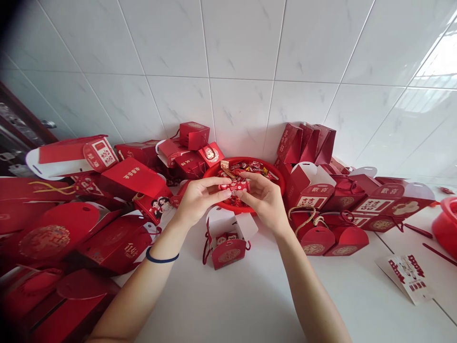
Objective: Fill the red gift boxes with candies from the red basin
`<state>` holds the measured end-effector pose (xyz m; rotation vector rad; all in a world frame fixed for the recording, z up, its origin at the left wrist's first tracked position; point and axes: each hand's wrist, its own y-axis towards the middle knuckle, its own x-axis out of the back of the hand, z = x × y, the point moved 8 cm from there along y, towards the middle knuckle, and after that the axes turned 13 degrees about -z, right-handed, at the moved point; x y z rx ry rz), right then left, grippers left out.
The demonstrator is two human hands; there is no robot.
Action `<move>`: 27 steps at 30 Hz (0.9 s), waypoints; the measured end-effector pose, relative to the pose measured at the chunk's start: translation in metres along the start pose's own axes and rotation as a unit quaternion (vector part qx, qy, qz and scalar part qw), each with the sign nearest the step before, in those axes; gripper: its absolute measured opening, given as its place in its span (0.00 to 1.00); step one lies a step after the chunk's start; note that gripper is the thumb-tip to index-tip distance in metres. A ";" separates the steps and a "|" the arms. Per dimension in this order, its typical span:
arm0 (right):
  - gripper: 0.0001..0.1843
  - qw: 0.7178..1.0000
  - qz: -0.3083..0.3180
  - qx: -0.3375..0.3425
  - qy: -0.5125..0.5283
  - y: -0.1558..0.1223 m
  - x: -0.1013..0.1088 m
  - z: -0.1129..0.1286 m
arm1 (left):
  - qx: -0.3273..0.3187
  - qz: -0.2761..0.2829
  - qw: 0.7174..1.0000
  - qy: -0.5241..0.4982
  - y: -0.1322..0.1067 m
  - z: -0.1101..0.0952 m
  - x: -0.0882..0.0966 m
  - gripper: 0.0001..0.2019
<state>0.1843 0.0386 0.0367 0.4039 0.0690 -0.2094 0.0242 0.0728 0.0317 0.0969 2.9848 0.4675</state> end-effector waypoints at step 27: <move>0.12 0.998 0.039 0.015 -0.053 0.008 0.013 -0.002 | -0.021 0.076 0.988 0.133 0.002 -0.005 0.006 0.15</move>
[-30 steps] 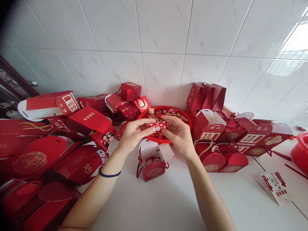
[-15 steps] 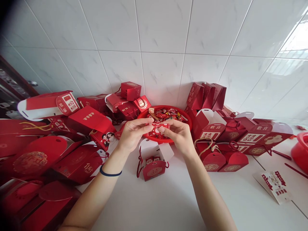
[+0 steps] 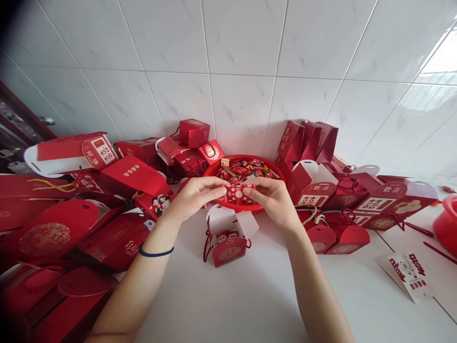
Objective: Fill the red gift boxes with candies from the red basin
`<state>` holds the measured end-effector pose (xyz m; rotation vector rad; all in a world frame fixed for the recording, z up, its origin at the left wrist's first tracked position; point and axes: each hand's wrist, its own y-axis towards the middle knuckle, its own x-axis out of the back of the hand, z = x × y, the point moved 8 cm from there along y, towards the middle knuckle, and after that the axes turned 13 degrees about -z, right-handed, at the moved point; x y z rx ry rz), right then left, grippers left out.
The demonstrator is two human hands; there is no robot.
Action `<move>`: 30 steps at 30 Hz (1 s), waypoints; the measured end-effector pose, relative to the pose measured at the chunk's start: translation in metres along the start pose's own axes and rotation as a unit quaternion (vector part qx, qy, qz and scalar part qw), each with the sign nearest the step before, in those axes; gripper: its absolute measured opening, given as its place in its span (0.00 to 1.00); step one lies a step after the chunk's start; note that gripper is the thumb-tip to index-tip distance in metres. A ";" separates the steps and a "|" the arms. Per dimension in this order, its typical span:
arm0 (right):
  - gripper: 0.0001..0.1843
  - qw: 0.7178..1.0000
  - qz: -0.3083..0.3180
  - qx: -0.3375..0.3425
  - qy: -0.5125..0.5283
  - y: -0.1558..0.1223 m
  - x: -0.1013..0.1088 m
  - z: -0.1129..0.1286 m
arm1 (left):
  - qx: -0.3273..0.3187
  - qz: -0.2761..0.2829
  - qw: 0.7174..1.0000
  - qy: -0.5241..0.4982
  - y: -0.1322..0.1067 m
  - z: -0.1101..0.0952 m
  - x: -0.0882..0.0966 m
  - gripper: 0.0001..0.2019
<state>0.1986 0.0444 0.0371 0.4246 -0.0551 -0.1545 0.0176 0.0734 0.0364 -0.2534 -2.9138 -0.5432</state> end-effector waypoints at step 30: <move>0.26 0.830 0.231 -0.045 -0.505 -0.036 -0.006 -0.028 | 0.031 0.338 0.827 0.448 -0.036 0.025 -0.002 0.24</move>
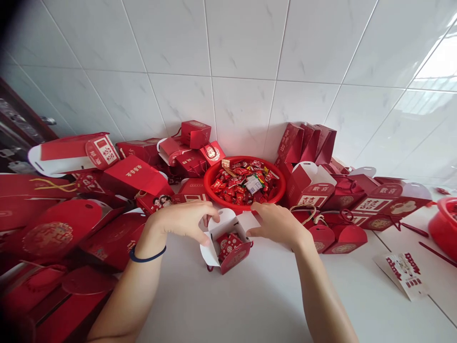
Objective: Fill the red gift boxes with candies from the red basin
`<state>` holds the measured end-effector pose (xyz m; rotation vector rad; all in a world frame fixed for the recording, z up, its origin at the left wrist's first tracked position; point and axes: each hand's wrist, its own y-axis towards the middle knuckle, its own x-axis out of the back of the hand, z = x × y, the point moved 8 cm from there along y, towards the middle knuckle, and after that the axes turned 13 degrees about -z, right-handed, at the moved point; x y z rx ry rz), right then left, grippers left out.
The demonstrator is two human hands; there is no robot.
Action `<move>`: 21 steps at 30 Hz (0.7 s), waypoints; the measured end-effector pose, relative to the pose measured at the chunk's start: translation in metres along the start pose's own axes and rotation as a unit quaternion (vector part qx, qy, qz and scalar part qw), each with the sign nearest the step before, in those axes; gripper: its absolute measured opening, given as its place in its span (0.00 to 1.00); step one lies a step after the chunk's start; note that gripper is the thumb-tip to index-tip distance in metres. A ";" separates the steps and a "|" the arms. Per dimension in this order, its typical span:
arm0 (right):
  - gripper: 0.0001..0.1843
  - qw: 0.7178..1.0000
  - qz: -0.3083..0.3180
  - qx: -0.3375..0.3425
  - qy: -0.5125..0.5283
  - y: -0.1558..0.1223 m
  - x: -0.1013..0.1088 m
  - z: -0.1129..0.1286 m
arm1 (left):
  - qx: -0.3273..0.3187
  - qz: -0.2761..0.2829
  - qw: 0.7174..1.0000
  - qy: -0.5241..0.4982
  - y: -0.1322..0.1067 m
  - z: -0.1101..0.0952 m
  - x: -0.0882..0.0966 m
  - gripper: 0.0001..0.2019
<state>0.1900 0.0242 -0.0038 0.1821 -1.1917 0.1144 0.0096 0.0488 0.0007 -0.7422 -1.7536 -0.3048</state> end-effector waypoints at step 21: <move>0.48 0.917 -0.138 0.098 0.361 -0.052 -0.045 -0.010 | -0.009 -0.037 0.998 -0.046 0.007 0.001 -0.003 0.31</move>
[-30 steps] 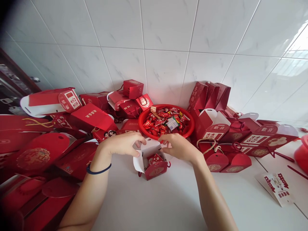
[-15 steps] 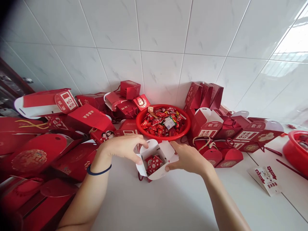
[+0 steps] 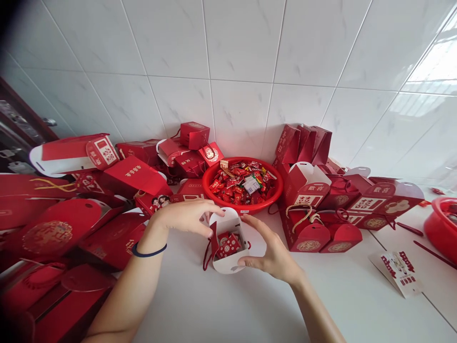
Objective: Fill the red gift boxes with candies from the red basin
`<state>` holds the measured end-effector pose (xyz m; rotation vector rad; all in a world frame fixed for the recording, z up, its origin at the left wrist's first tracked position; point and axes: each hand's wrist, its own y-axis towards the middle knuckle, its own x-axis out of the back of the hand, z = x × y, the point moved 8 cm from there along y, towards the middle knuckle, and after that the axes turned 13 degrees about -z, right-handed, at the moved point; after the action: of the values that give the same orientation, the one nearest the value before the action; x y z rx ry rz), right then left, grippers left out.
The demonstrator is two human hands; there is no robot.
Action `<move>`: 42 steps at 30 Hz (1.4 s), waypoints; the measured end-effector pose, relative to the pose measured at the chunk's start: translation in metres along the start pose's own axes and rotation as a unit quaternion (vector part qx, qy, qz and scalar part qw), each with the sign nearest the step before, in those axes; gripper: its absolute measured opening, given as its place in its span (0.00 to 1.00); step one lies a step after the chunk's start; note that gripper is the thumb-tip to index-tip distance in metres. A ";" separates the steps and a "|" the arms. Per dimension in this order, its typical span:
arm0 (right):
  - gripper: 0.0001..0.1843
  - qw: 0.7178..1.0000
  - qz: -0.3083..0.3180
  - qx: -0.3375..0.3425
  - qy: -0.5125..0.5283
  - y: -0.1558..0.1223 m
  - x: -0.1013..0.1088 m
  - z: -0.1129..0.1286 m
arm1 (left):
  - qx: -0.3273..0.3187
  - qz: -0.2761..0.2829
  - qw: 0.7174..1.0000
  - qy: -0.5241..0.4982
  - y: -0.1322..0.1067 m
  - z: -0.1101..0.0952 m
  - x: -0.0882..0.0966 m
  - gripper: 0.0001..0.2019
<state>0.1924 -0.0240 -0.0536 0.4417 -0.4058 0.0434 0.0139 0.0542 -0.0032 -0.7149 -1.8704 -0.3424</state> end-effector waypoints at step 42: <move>0.20 0.982 -0.182 -0.055 0.021 0.002 -0.016 -0.031 | -0.053 0.025 0.998 -0.011 0.017 -0.026 -0.033 0.05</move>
<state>0.1889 -0.0083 -0.0846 0.3994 -0.2795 -0.3232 0.0521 0.0429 -0.0246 -0.8390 -1.8619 -0.4058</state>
